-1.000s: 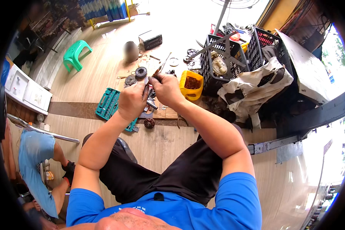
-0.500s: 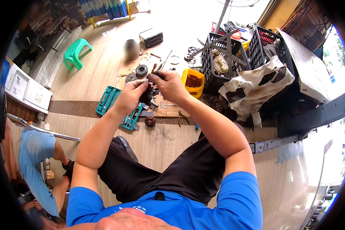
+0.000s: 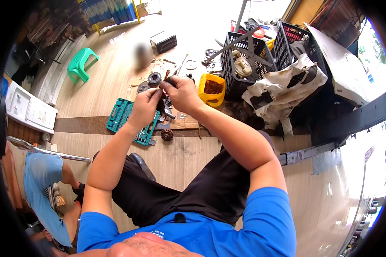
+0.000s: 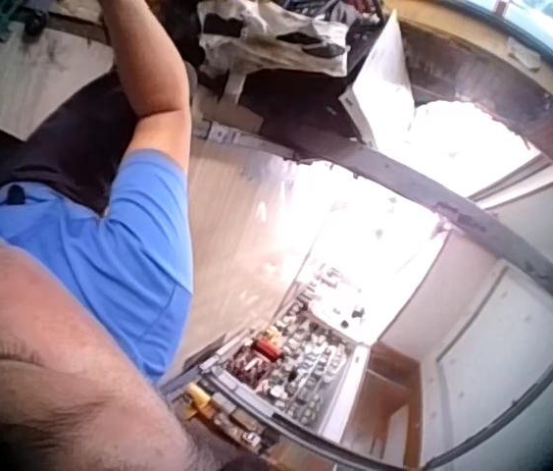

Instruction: The person repairs an alternator by hand, using a small screwdriver to manipulate the internal components and wires before assembling the parts.

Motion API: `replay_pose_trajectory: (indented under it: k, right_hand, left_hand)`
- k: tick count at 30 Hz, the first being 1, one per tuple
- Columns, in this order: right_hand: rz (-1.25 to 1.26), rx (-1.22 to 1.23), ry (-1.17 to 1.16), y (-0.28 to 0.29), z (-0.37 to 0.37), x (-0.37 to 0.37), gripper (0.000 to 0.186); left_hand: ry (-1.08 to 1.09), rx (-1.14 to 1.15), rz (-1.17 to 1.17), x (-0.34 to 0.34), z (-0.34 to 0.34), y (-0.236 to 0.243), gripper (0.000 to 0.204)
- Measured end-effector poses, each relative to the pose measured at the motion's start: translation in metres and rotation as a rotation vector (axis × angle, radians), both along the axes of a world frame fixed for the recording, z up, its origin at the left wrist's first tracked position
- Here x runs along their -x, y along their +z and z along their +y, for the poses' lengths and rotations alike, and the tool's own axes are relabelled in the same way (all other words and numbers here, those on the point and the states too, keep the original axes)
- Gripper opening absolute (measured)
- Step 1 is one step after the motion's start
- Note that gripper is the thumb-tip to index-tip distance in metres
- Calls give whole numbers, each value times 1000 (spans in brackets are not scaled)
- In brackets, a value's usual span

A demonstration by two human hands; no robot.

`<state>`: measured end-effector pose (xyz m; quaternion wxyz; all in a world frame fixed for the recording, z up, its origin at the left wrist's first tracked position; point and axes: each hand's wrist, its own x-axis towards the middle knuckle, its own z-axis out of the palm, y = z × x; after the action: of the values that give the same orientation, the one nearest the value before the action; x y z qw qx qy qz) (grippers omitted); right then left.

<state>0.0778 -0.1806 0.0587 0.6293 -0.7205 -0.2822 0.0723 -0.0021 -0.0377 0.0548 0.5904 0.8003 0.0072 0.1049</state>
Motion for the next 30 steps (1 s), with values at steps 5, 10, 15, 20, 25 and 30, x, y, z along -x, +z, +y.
replay_pose_trajectory:
  k: [5,10,15,20,25,30]
  right_hand:
    - [119,-130,152,2,-6,-1,18]
    - [111,22,17,0,-2,6,20]
    - [27,173,-89,-7,2,6,26]
    - [51,136,-67,-4,0,5,25]
    - [117,65,20,13,-5,13,23]
    - [249,-157,169,10,-11,1,23]
  left_hand:
    - [-284,758,285,0,19,-4,27]
    - [-35,69,71,0,11,-6,25]
    - [196,-797,-314,1,-1,-9,15]
    - [258,-966,-350,1,-6,-9,11]
    - [98,-529,-185,6,-2,-2,18]
    - [-195,763,285,7,8,6,23]
